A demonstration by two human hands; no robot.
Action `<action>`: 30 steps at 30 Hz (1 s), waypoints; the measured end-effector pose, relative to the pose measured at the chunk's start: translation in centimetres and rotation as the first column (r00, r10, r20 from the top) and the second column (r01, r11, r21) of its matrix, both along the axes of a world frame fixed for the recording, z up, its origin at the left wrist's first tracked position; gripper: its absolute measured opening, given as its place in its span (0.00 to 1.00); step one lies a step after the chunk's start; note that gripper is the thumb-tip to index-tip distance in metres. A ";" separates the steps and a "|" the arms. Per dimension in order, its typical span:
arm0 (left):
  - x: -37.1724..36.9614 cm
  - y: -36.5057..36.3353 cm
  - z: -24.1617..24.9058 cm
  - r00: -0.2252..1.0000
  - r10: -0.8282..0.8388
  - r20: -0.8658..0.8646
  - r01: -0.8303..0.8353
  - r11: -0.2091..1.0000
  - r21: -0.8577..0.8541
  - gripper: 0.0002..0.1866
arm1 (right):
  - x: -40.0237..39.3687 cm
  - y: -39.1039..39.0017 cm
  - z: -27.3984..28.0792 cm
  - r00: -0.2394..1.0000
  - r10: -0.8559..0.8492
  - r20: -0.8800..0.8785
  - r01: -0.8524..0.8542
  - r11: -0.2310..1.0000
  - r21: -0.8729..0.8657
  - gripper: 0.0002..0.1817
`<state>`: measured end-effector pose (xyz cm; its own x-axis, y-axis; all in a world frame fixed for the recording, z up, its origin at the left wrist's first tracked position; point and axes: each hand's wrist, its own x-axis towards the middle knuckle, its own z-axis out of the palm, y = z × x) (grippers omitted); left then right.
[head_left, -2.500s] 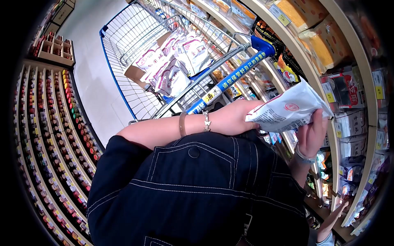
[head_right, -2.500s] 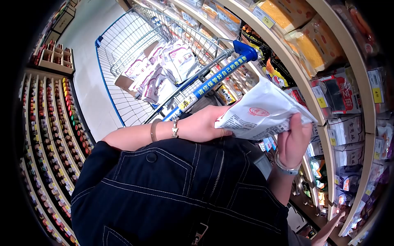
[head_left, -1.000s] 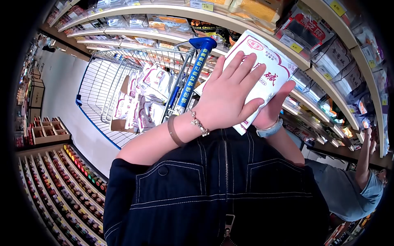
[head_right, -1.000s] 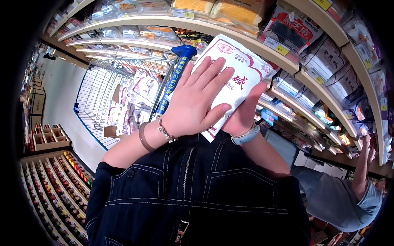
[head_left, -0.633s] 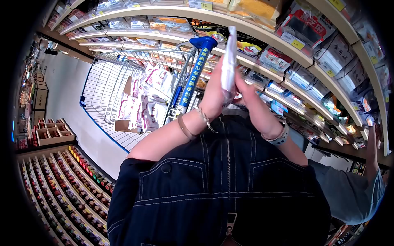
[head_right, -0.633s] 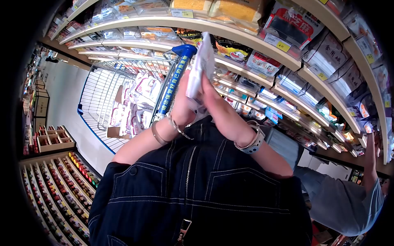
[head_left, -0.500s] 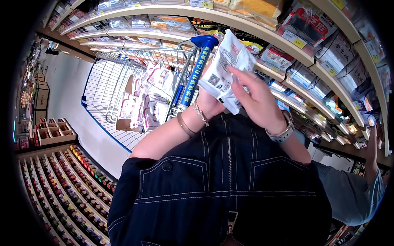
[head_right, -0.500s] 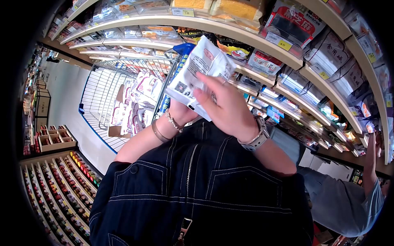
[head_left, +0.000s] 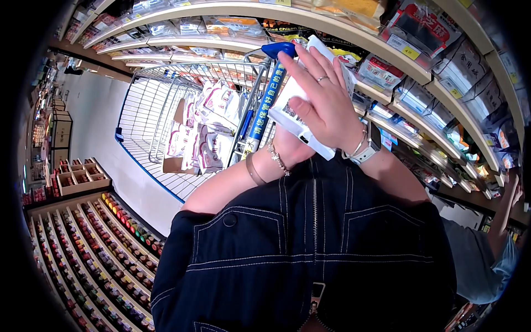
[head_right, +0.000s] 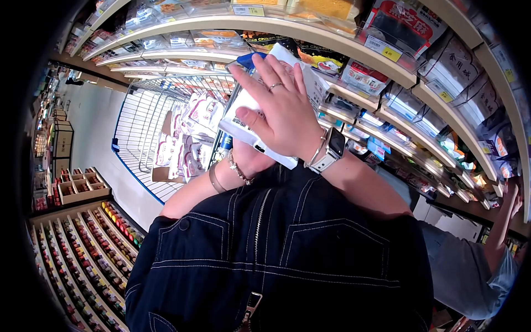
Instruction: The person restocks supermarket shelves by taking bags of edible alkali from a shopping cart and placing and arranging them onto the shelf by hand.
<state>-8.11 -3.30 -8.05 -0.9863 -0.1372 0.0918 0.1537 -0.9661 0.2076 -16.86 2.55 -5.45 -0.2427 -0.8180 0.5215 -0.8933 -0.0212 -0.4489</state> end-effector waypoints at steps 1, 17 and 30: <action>-0.1 0.0 0.0 1.000 0.003 0.000 -0.003 1.000 0.001 0.27 | -0.1 -0.1 -0.2 0.999 -0.018 0.029 0.018 1.000 -0.002 0.29; -0.1 -1.4 -0.4 0.997 0.029 0.071 -0.023 0.997 -0.076 0.28 | 2.2 -0.3 0.5 0.994 -0.070 -0.089 0.069 0.998 -0.013 0.36; -0.1 -1.9 -0.4 0.991 0.054 0.124 -0.034 0.987 -0.159 0.30 | 3.5 -1.0 0.5 0.992 0.038 -0.120 -0.031 0.998 0.058 0.35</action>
